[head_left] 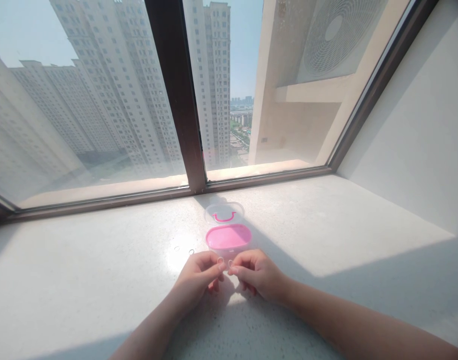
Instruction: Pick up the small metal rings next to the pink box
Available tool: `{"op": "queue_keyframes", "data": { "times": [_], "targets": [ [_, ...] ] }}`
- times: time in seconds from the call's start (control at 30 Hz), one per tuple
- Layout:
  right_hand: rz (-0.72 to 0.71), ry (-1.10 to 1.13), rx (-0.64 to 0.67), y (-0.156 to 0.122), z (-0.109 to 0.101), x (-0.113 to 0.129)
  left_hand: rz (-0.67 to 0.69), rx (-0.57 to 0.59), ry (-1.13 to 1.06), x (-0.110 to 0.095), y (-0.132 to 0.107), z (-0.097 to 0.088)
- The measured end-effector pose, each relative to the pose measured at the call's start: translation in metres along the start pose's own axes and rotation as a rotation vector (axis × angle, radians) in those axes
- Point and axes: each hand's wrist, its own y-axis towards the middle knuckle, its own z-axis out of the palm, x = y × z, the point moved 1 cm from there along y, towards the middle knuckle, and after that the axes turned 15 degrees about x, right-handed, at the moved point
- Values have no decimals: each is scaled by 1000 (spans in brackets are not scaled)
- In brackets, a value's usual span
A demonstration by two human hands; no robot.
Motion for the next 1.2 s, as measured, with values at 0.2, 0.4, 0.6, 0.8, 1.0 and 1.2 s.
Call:
{"op": "queue_keyframes", "data": {
  "times": [0.2, 0.4, 0.6, 0.8, 1.0, 1.2],
  "targets": [
    [-9, 5, 4, 1, 0, -1, -8, -4, 21, -2, 0, 1],
    [-4, 15, 3, 1, -1, -2, -3, 0, 11, 0, 1, 0],
    [-12, 28, 11, 0, -1, -4, 1, 7, 2, 2, 1, 0],
    [-1, 20, 7, 0, -1, -1, -5, -1, 11, 0, 0, 0],
    [3, 12, 0, 0, -1, 1, -7, -3, 12, 0, 1, 1],
    [3, -11, 0, 0, -1, -1, -2, -12, 17, 3, 2, 0]
  ]
}}
